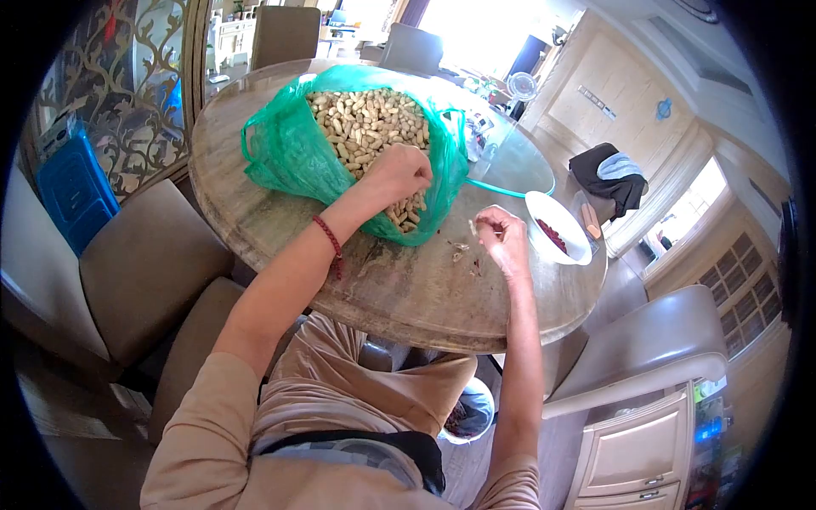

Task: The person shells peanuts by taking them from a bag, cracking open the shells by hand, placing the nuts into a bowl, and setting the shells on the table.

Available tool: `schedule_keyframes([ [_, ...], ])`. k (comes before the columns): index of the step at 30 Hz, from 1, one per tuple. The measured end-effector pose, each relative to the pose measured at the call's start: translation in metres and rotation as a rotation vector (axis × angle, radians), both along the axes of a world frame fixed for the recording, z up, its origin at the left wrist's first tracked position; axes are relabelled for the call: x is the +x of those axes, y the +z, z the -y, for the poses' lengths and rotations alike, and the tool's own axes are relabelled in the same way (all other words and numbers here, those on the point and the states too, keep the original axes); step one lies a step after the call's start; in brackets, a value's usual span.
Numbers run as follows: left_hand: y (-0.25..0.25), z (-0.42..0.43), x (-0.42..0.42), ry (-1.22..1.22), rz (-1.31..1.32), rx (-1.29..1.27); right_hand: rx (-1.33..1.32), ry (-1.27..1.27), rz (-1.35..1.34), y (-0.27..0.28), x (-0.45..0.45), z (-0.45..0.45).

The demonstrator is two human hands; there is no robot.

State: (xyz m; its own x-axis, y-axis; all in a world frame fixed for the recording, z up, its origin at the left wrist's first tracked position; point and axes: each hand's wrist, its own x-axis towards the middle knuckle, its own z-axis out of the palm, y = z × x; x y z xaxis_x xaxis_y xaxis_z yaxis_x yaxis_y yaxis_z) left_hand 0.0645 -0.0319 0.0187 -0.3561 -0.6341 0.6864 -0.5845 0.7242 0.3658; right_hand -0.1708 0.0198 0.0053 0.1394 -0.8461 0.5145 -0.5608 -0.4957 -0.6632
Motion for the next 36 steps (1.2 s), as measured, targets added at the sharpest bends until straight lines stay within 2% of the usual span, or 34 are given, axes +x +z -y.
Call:
schedule_keyframes([
  [1,-0.001,-0.001,-0.001,0.001,-0.001,0.002,-0.048,0.011,-0.091,0.0,0.002,-0.003],
  [3,-0.002,-0.006,-0.007,0.064,0.225,0.035,-0.096,0.024,-0.183,0.0,0.005,-0.006],
  [5,-0.002,-0.014,-0.013,0.055,0.264,0.057,-0.02,0.025,-0.254,0.0,0.005,-0.007],
  [8,-0.005,-0.019,-0.014,0.016,0.287,0.061,-0.05,0.068,-0.362,0.001,0.003,-0.005],
  [16,-0.016,-0.006,-0.017,0.001,0.329,-0.031,-0.14,0.02,-0.4,0.003,0.006,-0.007],
  [19,-0.014,-0.015,-0.019,-0.043,0.435,0.031,-0.154,0.005,-0.419,0.004,0.007,-0.009],
  [21,-0.014,-0.017,-0.023,0.121,0.728,-0.082,-0.158,0.001,-0.417,0.003,0.007,-0.009],
  [22,-0.017,-0.016,-0.022,0.122,0.728,-0.082,-0.18,0.008,-0.42,0.002,0.007,-0.008],
  [24,-0.021,-0.015,-0.019,0.076,0.708,-0.25,-0.204,0.016,-0.423,0.002,0.007,-0.007],
  [27,-0.023,-0.015,-0.021,0.094,0.686,-0.275,-0.219,0.012,-0.421,0.003,0.008,-0.008],
  [31,-0.01,-0.013,-0.017,-0.002,0.571,-0.095,-0.253,-0.002,-0.389,0.005,0.009,-0.011],
  [33,-0.003,-0.018,-0.012,-0.16,0.054,0.014,-0.257,-0.009,-0.38,0.006,0.009,-0.011],
  [34,0.0,-0.02,-0.013,-0.162,0.055,0.014,-0.234,-0.013,-0.338,0.006,0.01,-0.012],
  [36,0.004,-0.023,-0.017,-0.273,-0.217,0.074,-0.211,-0.018,-0.297,0.006,0.012,-0.013],
])
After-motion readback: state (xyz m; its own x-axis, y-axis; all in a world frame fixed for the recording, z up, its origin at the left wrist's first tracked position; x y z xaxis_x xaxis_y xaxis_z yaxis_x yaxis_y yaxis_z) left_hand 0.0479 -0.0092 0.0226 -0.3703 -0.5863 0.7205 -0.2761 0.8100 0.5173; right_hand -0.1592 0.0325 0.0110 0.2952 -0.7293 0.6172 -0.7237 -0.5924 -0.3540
